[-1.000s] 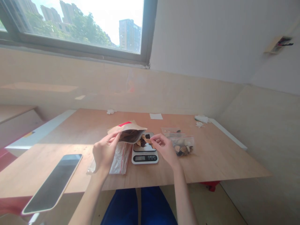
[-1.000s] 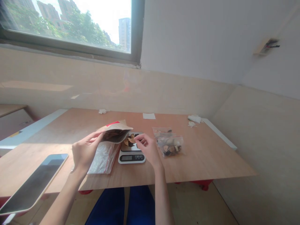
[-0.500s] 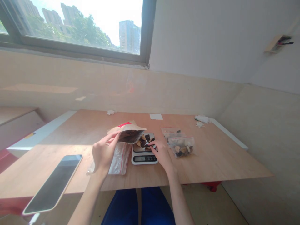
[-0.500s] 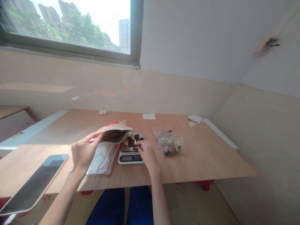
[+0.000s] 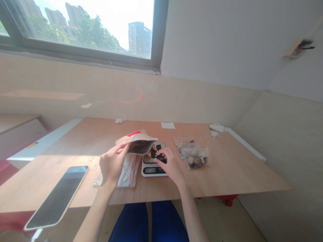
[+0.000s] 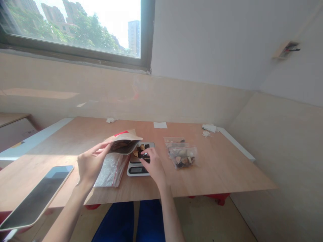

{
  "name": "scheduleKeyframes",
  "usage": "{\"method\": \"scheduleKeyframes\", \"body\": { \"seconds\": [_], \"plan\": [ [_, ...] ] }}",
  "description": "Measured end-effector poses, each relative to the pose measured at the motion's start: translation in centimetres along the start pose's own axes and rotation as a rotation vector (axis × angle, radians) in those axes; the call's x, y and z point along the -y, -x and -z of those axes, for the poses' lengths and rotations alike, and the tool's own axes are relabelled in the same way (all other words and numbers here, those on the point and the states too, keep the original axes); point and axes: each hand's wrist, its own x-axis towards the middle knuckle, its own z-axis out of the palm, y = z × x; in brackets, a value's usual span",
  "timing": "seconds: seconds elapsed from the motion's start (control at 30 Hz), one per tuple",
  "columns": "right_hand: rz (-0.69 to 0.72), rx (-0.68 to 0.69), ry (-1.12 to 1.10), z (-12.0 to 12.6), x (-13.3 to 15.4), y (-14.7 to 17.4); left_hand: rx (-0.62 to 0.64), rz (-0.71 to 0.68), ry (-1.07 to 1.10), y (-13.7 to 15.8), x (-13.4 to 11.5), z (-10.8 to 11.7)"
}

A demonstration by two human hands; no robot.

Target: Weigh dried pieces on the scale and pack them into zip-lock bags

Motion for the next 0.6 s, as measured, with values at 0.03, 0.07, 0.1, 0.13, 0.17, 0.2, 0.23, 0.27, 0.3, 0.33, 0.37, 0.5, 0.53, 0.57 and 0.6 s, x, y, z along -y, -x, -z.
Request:
{"method": "scheduleKeyframes", "body": {
  "seconds": [0.03, 0.07, 0.1, 0.13, 0.17, 0.2, 0.23, 0.27, 0.3, 0.33, 0.37, 0.5, 0.53, 0.57, 0.6],
  "plan": [
    [0.027, 0.025, -0.002, -0.7, 0.2, -0.2, 0.002, 0.001, 0.0, 0.0, 0.0, 0.0],
    [0.054, 0.049, 0.006, -1.5, 0.3, -0.4, 0.004, 0.0, 0.001, 0.0, -0.1, 0.0],
    [0.078, 0.067, 0.025, -2.3, 0.4, -0.7, 0.007, 0.0, 0.003, 0.0, -0.1, 0.1],
    [0.098, 0.08, 0.05, -3.2, 0.4, -0.9, 0.009, 0.0, 0.005, 0.0, -0.1, 0.1],
    [0.116, 0.09, 0.079, -3.9, 0.4, -1.1, 0.009, -0.001, 0.006, 0.0, -0.1, 0.1],
    [0.13, 0.097, 0.111, -4.6, 0.3, -1.3, 0.007, -0.002, 0.007, 0.0, -0.1, 0.1],
    [0.141, 0.102, 0.151, -5.1, 0.2, -1.5, 0.003, -0.003, 0.007, 0.0, 0.0, 0.2],
    [0.151, 0.106, 0.2, -5.5, 0.0, -1.7, 0.0, -0.003, 0.008, 0.0, 0.0, 0.2],
    [0.16, 0.108, 0.254, -5.8, -0.3, -1.8, -0.001, -0.004, 0.009, 0.0, 0.1, 0.2],
    [0.17, 0.11, 0.308, -6.0, -0.5, -2.0, 0.0, -0.007, 0.009, 0.0, 0.1, 0.3],
    [0.179, 0.109, 0.357, -6.0, -0.8, -2.0, 0.001, -0.009, 0.01, 0.0, 0.2, 0.3],
    [0.207, 0.0, 0.423, -5.5, -0.8, -1.2, -0.002, -0.015, 0.025, 0.1, 0.4, 0.3],
    [0.218, -0.046, 0.398, -5.2, -0.4, -0.8, -0.005, -0.014, 0.029, 0.1, 0.4, 0.3],
    [0.236, -0.088, 0.359, -5.0, 0.2, -0.4, -0.007, -0.012, 0.033, 0.1, 0.4, 0.2],
    [0.261, -0.118, 0.313, -4.7, 0.9, -0.1, -0.007, -0.011, 0.036, 0.2, 0.4, 0.2]
  ]
}}
